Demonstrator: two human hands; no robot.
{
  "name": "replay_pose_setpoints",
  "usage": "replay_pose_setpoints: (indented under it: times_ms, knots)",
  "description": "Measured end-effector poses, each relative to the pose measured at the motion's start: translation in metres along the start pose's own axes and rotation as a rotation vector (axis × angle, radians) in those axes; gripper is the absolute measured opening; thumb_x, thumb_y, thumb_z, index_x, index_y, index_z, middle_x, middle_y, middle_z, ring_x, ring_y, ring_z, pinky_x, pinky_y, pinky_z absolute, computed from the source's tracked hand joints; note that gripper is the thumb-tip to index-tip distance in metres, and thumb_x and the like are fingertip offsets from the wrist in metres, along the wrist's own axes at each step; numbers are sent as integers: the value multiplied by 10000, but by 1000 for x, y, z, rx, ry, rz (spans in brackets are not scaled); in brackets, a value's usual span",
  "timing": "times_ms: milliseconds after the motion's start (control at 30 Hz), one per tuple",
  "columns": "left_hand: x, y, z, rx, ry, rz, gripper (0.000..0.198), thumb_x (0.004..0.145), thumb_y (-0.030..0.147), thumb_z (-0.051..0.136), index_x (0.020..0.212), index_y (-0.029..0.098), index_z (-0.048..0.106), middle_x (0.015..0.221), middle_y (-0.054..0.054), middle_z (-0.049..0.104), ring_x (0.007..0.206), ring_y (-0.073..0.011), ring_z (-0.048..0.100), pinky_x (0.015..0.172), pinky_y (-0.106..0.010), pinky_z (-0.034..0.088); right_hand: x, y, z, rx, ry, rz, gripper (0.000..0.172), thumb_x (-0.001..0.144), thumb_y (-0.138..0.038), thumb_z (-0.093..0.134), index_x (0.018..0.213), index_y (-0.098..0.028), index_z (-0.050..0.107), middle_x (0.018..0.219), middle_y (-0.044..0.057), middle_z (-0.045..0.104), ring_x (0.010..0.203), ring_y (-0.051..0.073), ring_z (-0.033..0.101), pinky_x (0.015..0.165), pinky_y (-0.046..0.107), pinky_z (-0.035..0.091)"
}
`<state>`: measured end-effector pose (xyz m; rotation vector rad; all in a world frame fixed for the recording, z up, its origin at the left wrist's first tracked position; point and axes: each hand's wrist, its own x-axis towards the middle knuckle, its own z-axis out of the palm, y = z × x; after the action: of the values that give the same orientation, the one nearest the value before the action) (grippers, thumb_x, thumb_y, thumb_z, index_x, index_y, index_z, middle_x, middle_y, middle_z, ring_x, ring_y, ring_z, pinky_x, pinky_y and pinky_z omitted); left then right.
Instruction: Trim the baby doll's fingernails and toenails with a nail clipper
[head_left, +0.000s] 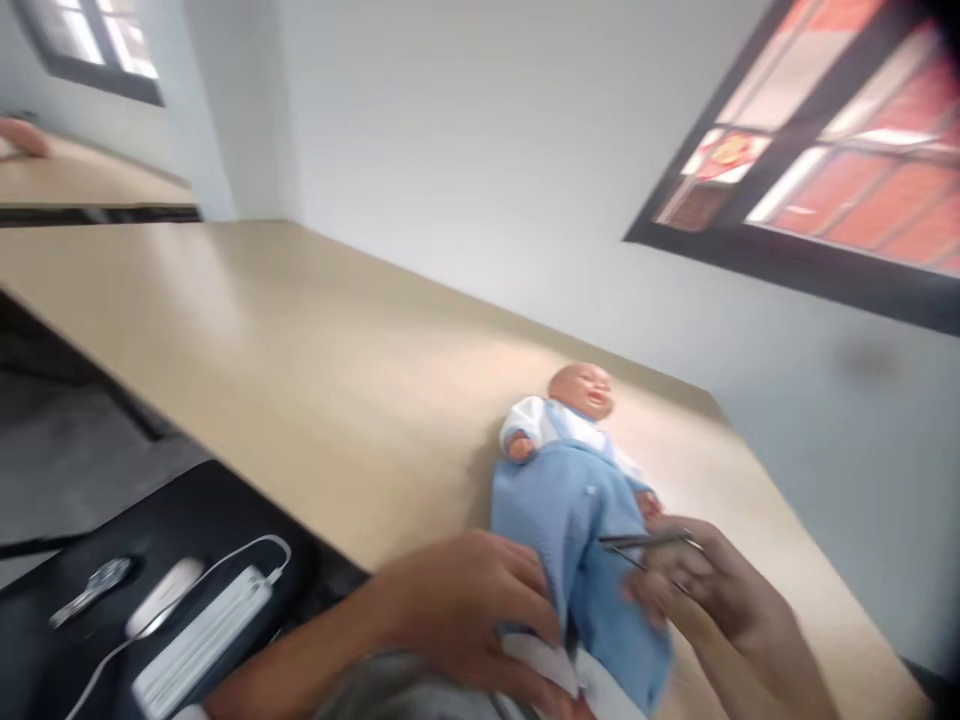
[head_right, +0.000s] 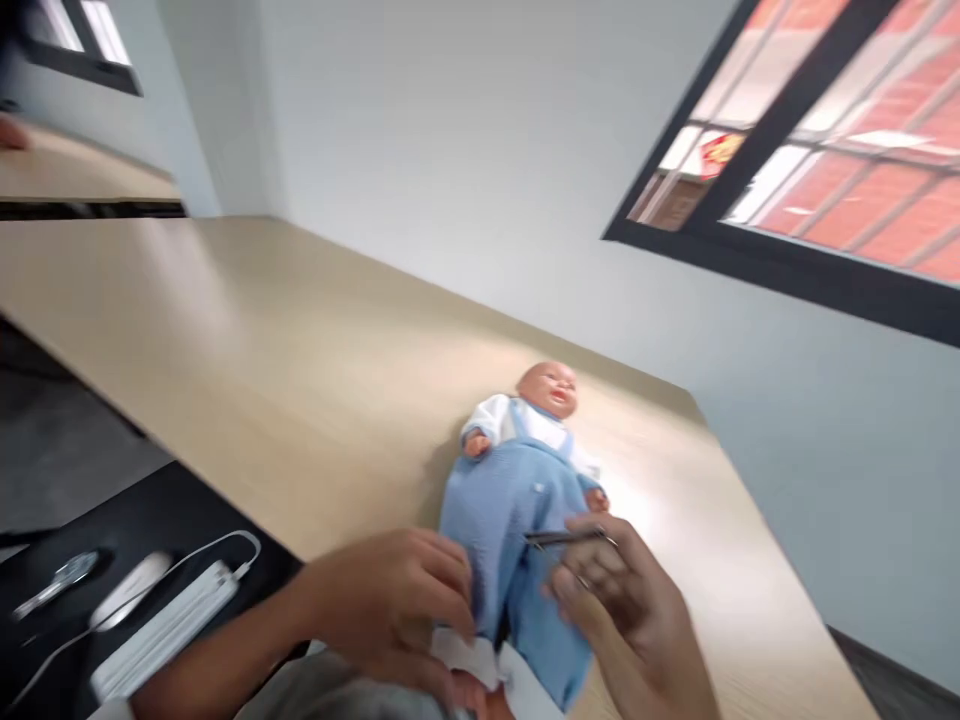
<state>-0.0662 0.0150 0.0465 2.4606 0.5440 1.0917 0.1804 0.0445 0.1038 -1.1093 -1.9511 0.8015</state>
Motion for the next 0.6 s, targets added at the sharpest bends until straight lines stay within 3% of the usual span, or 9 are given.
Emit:
replay_pose_setpoints:
  times_ms: [100, 200, 300, 433, 533, 600]
  knots:
    - [17, -11, -49, 150, 61, -324, 164, 946, 368, 734, 973, 207, 749, 973, -45, 770, 931, -221, 726, 865, -329, 551, 24, -6, -3, -24, 13, -43, 225, 984, -427, 609, 1102, -246, 544, 680, -10, 662, 581, 189, 680, 509, 279, 564]
    - [40, -32, -73, 349, -38, -509, 251, 941, 241, 680, 1191, 228, 697, 1121, -72, 745, 985, -259, 706, 875, -370, 533, 40, -1, -3, -264, 53, -53, 247, 983, -428, 564, 1119, -229, 511, 716, 0, 648, 650, 201, 683, 563, 304, 559]
    - [57, -60, -68, 374, -138, -530, 254, 834, 240, 773, 1071, 212, 687, 1010, -46, 736, 846, -221, 695, 752, -305, 519, 46, 11, 0, -394, 68, -35, 210, 949, -380, 593, 1076, -217, 558, 737, 18, 668, 637, 211, 662, 575, 327, 523]
    - [69, -87, -48, 404, -122, -531, 117, 801, 122, 698, 899, 173, 661, 778, -32, 725, 698, -212, 688, 635, -283, 494, 51, 22, -4, -537, 76, -6, 186, 942, -388, 603, 995, -210, 618, 766, 55, 695, 636, 236, 646, 602, 366, 496]
    - [80, -82, -46, 456, -60, -575, 74, 824, 80, 629, 800, 137, 670, 690, -62, 724, 653, -227, 716, 628, -307, 525, 49, 24, -10, -522, 3, -25, 214, 939, -386, 620, 1066, -216, 644, 847, 73, 727, 717, 250, 689, 662, 377, 533]
    - [93, -71, -49, 507, -7, -615, 100, 865, 131, 627, 788, 118, 691, 770, -102, 773, 779, -255, 771, 699, -332, 565, 44, 27, -12, -473, -41, -55, 229, 938, -388, 645, 1097, -223, 654, 891, 96, 741, 771, 269, 714, 702, 398, 557]
